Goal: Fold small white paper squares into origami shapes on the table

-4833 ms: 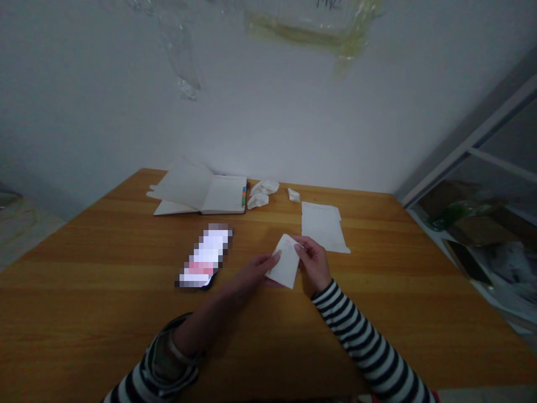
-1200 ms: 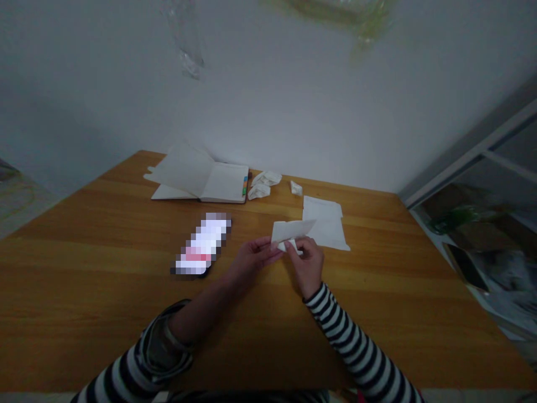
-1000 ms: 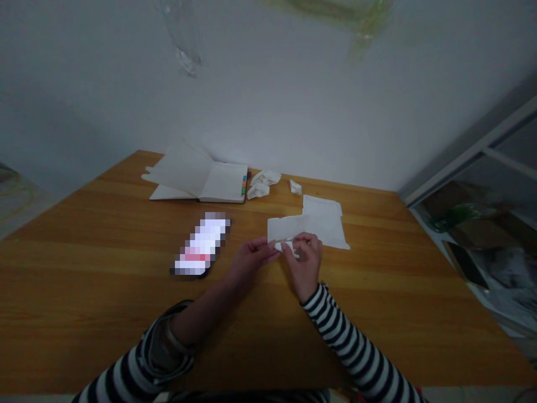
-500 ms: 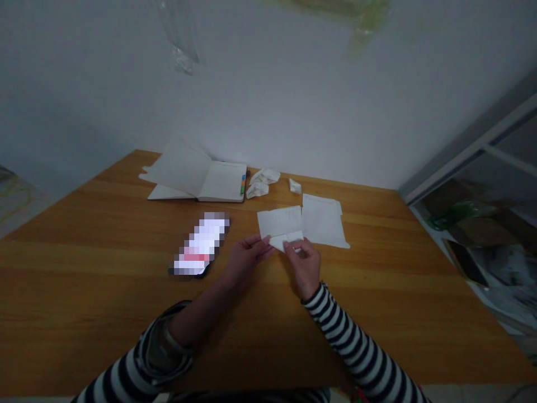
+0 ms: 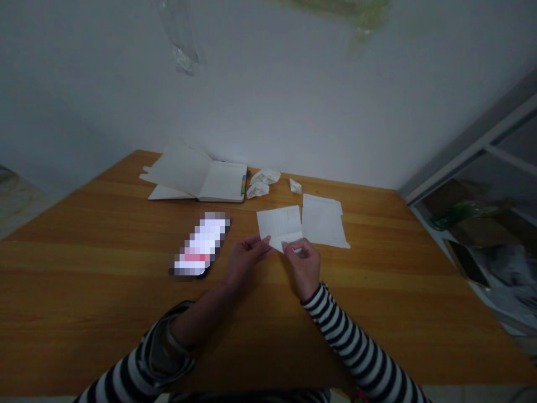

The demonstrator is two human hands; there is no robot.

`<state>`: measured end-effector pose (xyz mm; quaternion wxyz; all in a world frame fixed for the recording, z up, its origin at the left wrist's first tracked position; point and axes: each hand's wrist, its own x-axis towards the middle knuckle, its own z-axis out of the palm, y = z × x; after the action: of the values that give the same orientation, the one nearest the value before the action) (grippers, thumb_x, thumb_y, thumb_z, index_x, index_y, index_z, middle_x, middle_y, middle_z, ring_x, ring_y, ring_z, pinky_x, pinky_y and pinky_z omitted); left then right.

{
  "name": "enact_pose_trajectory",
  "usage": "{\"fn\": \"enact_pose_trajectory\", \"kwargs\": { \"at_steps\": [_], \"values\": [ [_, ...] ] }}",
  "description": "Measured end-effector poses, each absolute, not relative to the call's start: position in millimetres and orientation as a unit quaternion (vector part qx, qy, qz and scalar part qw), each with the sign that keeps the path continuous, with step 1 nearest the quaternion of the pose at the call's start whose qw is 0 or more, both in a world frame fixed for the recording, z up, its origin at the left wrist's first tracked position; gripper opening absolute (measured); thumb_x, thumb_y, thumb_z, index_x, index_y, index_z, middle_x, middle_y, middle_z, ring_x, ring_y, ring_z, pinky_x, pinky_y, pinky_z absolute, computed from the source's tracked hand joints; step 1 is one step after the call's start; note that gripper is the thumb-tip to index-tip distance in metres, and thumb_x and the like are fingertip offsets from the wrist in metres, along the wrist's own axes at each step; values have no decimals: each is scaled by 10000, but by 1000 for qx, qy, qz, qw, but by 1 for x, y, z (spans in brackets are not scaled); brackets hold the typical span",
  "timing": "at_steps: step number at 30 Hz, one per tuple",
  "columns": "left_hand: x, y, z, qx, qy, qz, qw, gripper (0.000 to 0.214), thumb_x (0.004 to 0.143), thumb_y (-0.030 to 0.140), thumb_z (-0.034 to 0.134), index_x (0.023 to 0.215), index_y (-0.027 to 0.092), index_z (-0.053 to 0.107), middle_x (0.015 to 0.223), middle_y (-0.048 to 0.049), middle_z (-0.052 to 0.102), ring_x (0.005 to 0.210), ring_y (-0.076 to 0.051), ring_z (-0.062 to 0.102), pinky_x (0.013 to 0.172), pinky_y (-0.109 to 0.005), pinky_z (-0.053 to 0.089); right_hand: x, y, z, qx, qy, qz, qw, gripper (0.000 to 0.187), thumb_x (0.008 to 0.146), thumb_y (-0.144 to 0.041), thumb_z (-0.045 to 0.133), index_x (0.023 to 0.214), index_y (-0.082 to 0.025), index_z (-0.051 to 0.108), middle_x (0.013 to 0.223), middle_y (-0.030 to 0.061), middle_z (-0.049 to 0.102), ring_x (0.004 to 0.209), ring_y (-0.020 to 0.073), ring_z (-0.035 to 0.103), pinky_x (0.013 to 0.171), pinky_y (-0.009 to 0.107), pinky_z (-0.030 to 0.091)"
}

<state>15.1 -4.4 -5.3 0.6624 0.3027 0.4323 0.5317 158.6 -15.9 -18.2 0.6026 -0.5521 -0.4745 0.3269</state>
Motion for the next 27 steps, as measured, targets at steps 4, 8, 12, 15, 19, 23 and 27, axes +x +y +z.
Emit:
{"fn": "enact_pose_trajectory", "kwargs": {
  "at_steps": [4, 8, 12, 15, 19, 23, 27],
  "values": [
    [14, -5, -5, 306, 439, 541, 649, 269, 705, 315, 829, 914, 158, 768, 916, -65, 784, 866, -207, 726, 863, -325, 561, 157, -17, -17, -533, -426, 347, 644, 388, 715, -370, 787, 1003, -203, 589, 872, 14, 653, 822, 179, 611, 751, 319, 498],
    [12, -5, 1, 296, 455, 575, 612, 293, 685, 329, 842, 906, 154, 761, 895, -57, 781, 865, -210, 720, 876, -341, 555, 155, -20, -14, -475, -304, 472, 678, 519, 783, -519, 709, 1190, -268, 507, 965, 20, 653, 771, 161, 636, 622, 279, 520],
    [12, -7, 7, 296, 458, 598, 587, 346, 679, 355, 847, 938, 146, 751, 902, -68, 775, 841, -205, 717, 841, -320, 551, 149, -28, -14, -386, -309, 643, 585, 610, 846, -762, 423, 954, -203, 643, 821, 62, 666, 587, 144, 579, 469, 250, 456],
    [14, -11, 9, 314, 458, 588, 588, 319, 705, 381, 826, 903, 145, 746, 817, -60, 765, 734, -182, 706, 721, -280, 548, 139, -30, -18, -358, -367, 655, 555, 537, 757, -711, 631, 903, -197, 678, 799, 50, 679, 569, 138, 574, 433, 231, 427],
    [19, -15, 9, 322, 435, 576, 613, 304, 725, 386, 807, 891, 141, 737, 773, -49, 755, 666, -161, 683, 658, -261, 541, 129, -25, -26, -414, -365, 591, 588, 316, 732, -479, 786, 767, -186, 671, 603, -11, 621, 476, 110, 503, 403, 219, 376],
    [24, -16, 5, 310, 431, 583, 615, 311, 698, 371, 828, 876, 133, 740, 764, -50, 754, 685, -162, 685, 683, -264, 543, 128, -20, -29, -427, -322, 557, 635, 239, 764, -404, 775, 820, -193, 677, 637, -15, 663, 484, 112, 530, 437, 234, 413],
    [25, -15, 2, 309, 426, 582, 620, 330, 699, 382, 828, 904, 137, 744, 807, -63, 767, 676, -163, 690, 658, -260, 539, 128, -20, -24, -429, -309, 565, 634, 252, 759, -395, 782, 839, -172, 699, 691, 24, 726, 531, 133, 617, 482, 245, 476]
  ]
}}
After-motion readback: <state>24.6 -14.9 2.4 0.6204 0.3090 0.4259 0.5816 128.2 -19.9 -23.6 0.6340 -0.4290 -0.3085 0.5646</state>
